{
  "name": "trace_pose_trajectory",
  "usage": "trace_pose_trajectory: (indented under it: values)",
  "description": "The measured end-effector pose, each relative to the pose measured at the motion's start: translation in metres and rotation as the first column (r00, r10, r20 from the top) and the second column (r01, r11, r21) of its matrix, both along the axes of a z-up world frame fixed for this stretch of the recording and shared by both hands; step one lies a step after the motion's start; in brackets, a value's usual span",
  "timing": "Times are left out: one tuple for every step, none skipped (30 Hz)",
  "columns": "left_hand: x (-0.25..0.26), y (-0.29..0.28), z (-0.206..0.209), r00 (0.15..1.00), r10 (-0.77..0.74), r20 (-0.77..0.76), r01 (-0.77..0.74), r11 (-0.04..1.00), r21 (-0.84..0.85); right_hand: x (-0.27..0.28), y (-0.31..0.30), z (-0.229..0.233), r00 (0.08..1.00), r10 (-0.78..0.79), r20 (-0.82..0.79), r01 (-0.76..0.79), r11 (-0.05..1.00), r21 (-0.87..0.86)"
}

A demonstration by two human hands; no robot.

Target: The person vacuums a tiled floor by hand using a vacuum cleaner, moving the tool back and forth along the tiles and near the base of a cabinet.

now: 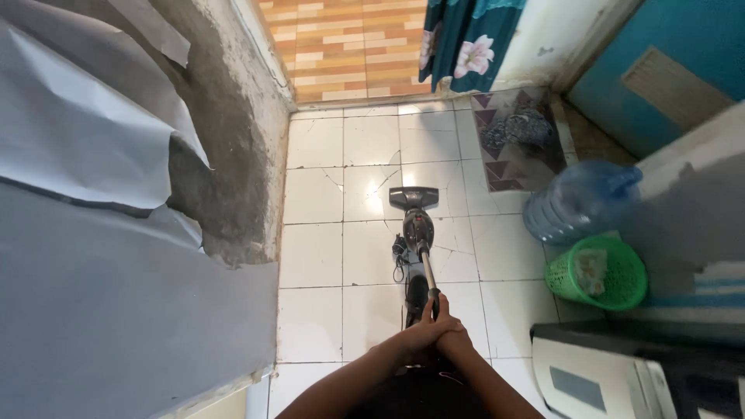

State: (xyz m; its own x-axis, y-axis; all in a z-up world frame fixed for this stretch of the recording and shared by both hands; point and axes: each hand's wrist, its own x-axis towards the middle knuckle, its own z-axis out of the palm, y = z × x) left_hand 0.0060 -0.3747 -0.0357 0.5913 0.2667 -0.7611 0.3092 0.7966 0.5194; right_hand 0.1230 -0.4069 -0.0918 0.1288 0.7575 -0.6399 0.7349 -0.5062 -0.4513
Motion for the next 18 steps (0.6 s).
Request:
trace_pose_trajectory:
  values:
    - [-0.003,-0.016,0.002,0.999,0.039,-0.003,-0.039,0.998,-0.042,-0.001,-0.014,-0.003,0.999,-0.051,-0.006,0.051,0.996,-0.071]
    - [-0.006,-0.030,0.004,0.997,0.077,-0.007,-0.077,0.993,-0.084,-0.003,-0.028,-0.004,0.995,-0.103,-0.009,0.100,0.985,-0.143]
    - [-0.010,-0.040,0.005,0.999,0.049,-0.008,-0.050,0.997,-0.065,-0.007,-0.037,-0.004,0.996,-0.084,-0.008,0.082,0.988,-0.129]
    - [-0.012,-0.049,0.004,1.000,0.022,-0.010,-0.022,0.999,-0.046,-0.010,-0.044,-0.003,0.998,-0.066,-0.007,0.064,0.991,-0.116]
    - [-0.013,-0.057,0.004,1.000,-0.003,-0.011,0.002,1.000,-0.026,-0.013,-0.050,0.000,0.999,-0.044,-0.005,0.043,0.994,-0.102]
    - [-0.013,-0.065,0.002,1.000,-0.027,-0.014,0.027,1.000,-0.007,-0.016,-0.057,0.005,0.998,-0.062,-0.006,0.061,0.990,-0.124]
    - [-0.012,-0.072,-0.002,0.999,-0.052,-0.015,0.052,0.999,0.013,-0.017,-0.063,0.008,0.997,-0.081,-0.006,0.079,0.986,-0.146]
    - [-0.012,-0.077,-0.007,0.997,-0.077,-0.018,0.078,0.996,0.033,-0.016,-0.068,0.011,0.995,-0.100,-0.006,0.097,0.981,-0.167]
    - [-0.012,-0.085,-0.012,0.997,-0.073,-0.011,0.073,0.997,0.015,-0.016,-0.076,0.010,0.993,-0.120,-0.005,0.117,0.974,-0.194]
    - [-0.010,-0.091,-0.019,0.998,-0.069,-0.005,0.069,0.998,-0.002,-0.014,-0.084,0.005,0.990,-0.141,-0.003,0.137,0.966,-0.220]
    - [-0.009,-0.098,-0.025,0.998,-0.065,-0.002,0.065,0.998,-0.022,-0.012,-0.092,-0.004,0.987,-0.162,-0.003,0.156,0.956,-0.248]
    - [-0.009,-0.104,-0.033,0.992,-0.125,0.005,0.125,0.992,0.029,-0.008,-0.100,-0.017,0.993,0.087,0.079,-0.073,0.983,-0.166]
    - [-0.008,-0.107,-0.041,0.983,-0.184,0.012,0.182,0.980,0.081,-0.003,-0.105,-0.023,0.929,0.324,0.180,-0.309,0.945,-0.104]
    - [-0.006,-0.112,-0.047,0.970,-0.242,0.015,0.238,0.962,0.134,0.000,-0.111,-0.030,0.799,0.528,0.288,-0.533,0.843,-0.069]
    - [-0.004,-0.115,-0.049,0.950,-0.309,-0.033,0.309,0.925,0.223,-0.001,-0.117,-0.036,0.875,0.426,0.231,-0.435,0.900,-0.016]
    - [-0.002,-0.117,-0.049,0.925,-0.370,-0.086,0.378,0.874,0.305,0.000,-0.119,-0.041,0.938,0.314,0.147,-0.319,0.948,0.010]
    - [0.000,-0.119,-0.049,0.895,-0.421,-0.145,0.443,0.812,0.379,0.004,-0.121,-0.044,0.970,0.222,0.096,-0.224,0.974,0.013]
    - [0.001,-0.117,-0.048,0.909,-0.393,-0.138,0.415,0.836,0.359,0.006,-0.122,-0.047,0.984,0.163,0.073,-0.163,0.987,-0.015]
